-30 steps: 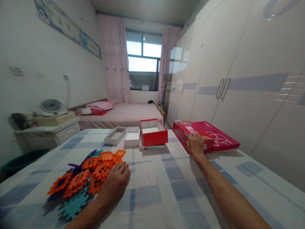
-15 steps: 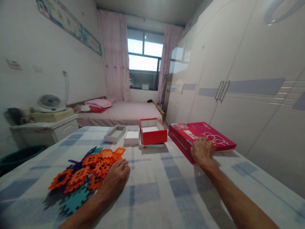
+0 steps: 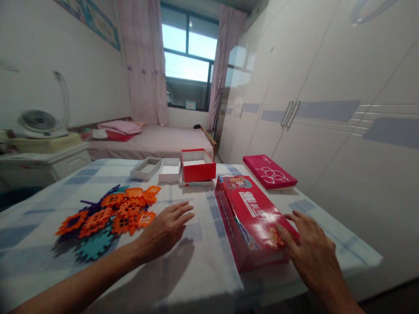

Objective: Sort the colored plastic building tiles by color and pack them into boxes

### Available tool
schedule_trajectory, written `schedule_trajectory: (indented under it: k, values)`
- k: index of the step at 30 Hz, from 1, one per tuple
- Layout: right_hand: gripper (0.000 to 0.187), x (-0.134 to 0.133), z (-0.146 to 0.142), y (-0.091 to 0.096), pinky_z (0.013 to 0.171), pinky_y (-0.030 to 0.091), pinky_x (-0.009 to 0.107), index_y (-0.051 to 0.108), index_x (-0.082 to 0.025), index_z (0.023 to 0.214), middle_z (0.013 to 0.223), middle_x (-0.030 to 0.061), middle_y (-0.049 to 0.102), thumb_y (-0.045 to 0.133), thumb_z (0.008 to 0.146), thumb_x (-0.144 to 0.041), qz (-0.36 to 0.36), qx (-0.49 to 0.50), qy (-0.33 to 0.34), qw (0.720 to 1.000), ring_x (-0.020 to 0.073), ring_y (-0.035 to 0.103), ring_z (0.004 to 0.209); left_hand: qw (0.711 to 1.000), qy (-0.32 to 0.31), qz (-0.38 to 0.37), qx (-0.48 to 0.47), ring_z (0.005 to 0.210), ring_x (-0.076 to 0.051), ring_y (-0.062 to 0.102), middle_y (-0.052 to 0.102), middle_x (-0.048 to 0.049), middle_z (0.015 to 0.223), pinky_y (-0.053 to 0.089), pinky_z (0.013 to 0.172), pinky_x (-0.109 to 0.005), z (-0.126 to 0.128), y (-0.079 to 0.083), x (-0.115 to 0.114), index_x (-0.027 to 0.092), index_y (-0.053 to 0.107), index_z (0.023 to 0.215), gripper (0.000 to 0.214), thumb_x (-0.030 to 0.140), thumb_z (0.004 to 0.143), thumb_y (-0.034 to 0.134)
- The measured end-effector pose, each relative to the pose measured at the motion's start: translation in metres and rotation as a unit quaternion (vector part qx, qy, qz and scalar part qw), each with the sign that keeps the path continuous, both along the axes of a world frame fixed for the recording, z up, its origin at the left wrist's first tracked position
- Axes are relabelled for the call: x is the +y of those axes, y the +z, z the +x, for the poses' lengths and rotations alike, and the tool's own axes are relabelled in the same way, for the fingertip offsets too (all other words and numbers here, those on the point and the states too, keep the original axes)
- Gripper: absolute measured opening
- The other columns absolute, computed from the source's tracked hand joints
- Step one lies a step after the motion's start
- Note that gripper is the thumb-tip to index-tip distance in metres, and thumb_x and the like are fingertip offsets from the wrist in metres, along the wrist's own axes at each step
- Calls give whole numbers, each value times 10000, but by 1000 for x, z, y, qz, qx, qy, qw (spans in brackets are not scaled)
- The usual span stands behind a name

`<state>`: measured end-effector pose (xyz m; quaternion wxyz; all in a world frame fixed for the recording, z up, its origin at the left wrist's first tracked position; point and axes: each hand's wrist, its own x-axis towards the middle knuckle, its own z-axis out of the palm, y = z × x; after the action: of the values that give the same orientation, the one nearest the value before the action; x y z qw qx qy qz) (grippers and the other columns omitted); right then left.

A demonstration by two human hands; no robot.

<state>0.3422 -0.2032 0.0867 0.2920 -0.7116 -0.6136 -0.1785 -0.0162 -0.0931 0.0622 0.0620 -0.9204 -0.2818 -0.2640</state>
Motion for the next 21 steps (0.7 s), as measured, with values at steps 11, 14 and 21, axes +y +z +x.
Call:
schedule_trajectory:
  k: [11,14,21]
  values:
    - [588,7,1,-9,992,424,470,556,-187,1188,1339,125,483,405,814,-616,-79,77,27,994,291,471,1222,989,-145,5,2,1284,-199,399,566,-82,1275,312,1066,-363,96,27,-9,150,527,1180,314,140,887,415]
    - [596,9,3,-9,980,442,450,571,-183,1168,1329,131,489,409,803,-625,-92,87,39,991,281,488,1205,990,-141,20,23,1181,-203,481,615,-91,1158,338,1023,-356,103,33,-5,143,569,1097,250,169,904,413]
    - [636,14,-3,-6,964,441,507,595,-202,1166,1337,113,504,429,748,-652,-134,68,3,989,310,462,1237,990,-138,-6,15,1107,-195,496,614,-41,1162,245,1066,-408,100,34,-2,221,585,1139,295,185,876,456]
